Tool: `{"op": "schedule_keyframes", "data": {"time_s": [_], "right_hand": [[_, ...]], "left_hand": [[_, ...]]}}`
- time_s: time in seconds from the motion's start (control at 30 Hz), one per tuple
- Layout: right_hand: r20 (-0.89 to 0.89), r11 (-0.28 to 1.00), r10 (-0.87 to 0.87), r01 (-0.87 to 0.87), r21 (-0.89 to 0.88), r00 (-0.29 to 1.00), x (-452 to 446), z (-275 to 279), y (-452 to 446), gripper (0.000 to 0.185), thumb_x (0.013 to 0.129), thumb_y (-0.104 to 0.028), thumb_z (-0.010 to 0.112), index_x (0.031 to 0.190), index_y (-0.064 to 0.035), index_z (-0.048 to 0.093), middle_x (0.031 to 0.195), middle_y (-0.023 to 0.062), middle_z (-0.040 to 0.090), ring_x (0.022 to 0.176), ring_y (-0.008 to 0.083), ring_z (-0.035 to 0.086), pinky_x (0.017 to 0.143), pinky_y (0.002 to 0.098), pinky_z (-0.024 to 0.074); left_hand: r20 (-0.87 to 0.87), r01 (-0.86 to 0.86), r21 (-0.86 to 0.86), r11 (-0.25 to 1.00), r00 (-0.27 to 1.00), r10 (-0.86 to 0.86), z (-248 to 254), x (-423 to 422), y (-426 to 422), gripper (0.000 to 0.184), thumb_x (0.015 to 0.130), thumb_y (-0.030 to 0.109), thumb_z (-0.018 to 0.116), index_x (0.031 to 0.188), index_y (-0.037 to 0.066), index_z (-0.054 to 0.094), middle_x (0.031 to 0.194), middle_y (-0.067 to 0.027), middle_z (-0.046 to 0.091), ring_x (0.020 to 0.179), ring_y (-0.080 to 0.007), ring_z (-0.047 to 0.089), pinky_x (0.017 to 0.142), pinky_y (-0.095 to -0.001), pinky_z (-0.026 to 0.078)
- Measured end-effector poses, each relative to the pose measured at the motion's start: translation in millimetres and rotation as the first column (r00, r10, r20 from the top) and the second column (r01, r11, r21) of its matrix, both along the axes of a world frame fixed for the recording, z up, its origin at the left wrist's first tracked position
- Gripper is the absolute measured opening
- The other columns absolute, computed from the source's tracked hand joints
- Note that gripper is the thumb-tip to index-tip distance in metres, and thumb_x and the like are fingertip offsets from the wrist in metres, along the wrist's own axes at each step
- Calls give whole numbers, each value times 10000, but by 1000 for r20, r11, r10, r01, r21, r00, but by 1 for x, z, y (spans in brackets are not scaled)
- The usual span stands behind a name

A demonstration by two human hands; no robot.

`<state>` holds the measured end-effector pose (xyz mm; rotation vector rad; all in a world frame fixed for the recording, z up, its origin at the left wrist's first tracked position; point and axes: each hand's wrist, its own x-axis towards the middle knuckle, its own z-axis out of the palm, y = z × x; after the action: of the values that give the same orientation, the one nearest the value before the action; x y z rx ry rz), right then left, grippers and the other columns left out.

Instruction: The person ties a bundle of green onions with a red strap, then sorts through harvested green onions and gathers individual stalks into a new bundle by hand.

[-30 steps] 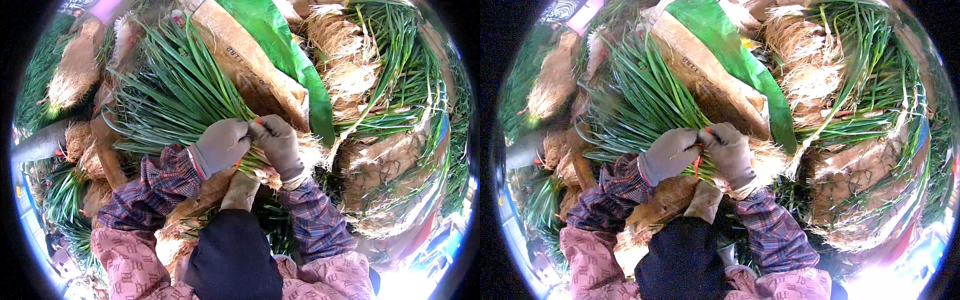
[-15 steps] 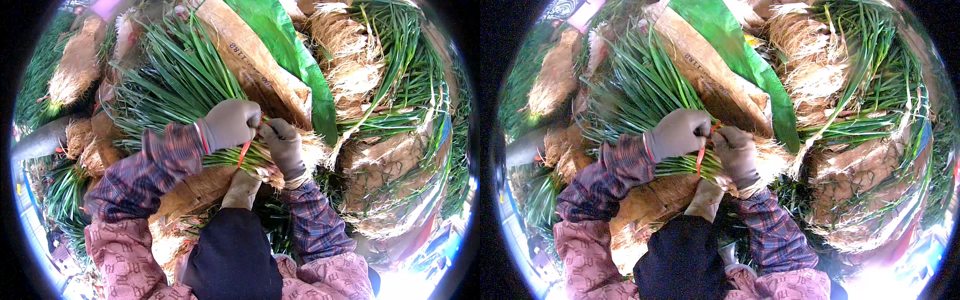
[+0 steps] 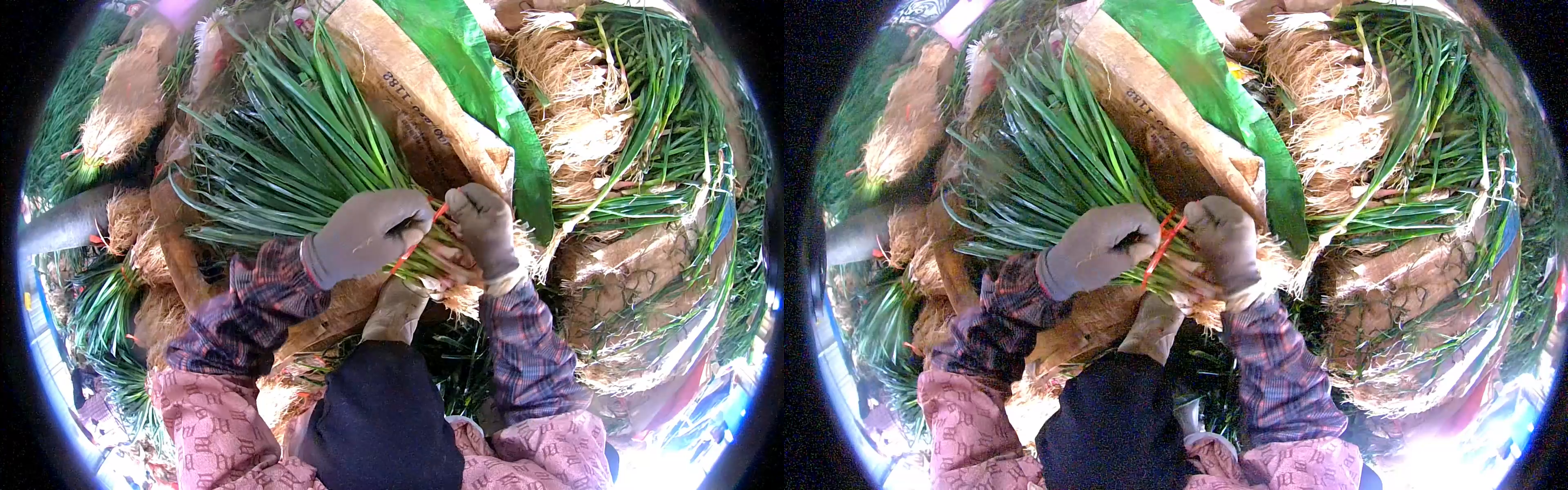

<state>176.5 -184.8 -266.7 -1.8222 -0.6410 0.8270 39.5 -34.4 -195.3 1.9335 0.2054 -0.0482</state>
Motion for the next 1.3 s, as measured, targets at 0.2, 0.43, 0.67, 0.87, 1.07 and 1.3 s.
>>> {"op": "schedule_keyframes", "data": {"time_s": [0.2, 0.43, 0.67, 0.87, 1.07, 1.3], "right_hand": [[-170, 1000, -17, 17, -2, 985, 4, 2, 13, 173, 893, -202, 580, 852, -38, 618, 672, 1, 562, 622, 86, 488, 558, 250, 418], [-494, 979, 205, -180, 98, 845, -15, 41, 19, 239, 952, -291, 472, 871, -80, 553, 721, 4, 595, 521, 76, 477, 482, 231, 377], [-34, 969, 236, -238, -66, 971, 4, -29, 95, 245, 888, -222, 475, 875, -8, 594, 675, 202, 567, 627, 303, 552, 632, 376, 450], [-307, 961, 267, -275, 18, 913, 23, 6, 84, 220, 912, -251, 496, 960, -44, 551, 693, 23, 485, 629, 119, 447, 579, 236, 377], [-433, 919, 389, -378, 116, 813, 17, 46, 65, 247, 946, -302, 474, 876, -67, 504, 661, -47, 401, 570, 50, 351, 504, 204, 301], [249, 958, 282, -288, -15, 926, 15, 4, 112, 280, 891, -281, 485, 803, -25, 552, 700, 224, 552, 705, 418, 558, 632, 440, 446]], "left_hand": [[16, -435, 79, 897, 900, 435, -36, -27, -44, 190, 786, 99, 629, 932, 35, 526, 850, -131, 595, 763, -285, 601, 695, -349, 474], [-99, -397, 482, 781, 861, 499, -21, -22, -58, 207, 842, 266, 546, 929, 78, 546, 689, -150, 585, 689, -373, 584, 568, -463, 442], [-38, -151, 473, 868, 981, 192, -37, -34, -55, 121, 786, 211, 542, 773, 90, 543, 651, -129, 555, 604, -356, 564, 514, -453, 432], [36, -239, 534, 811, 965, 261, -32, -36, -54, 136, 734, 197, 612, 731, 77, 549, 740, -107, 563, 685, -337, 560, 566, -427, 438], [83, -352, -557, 752, 878, 472, -23, -22, -44, 187, 881, 231, 555, 823, 53, 556, 838, -50, 552, 734, -152, 514, 603, -290, 413], [-244, -522, -722, 454, 806, 539, -2, -23, -65, 236, 943, 238, 435, 827, 39, 486, 714, -5, 423, 632, -95, 377, 575, -228, 331]]}}
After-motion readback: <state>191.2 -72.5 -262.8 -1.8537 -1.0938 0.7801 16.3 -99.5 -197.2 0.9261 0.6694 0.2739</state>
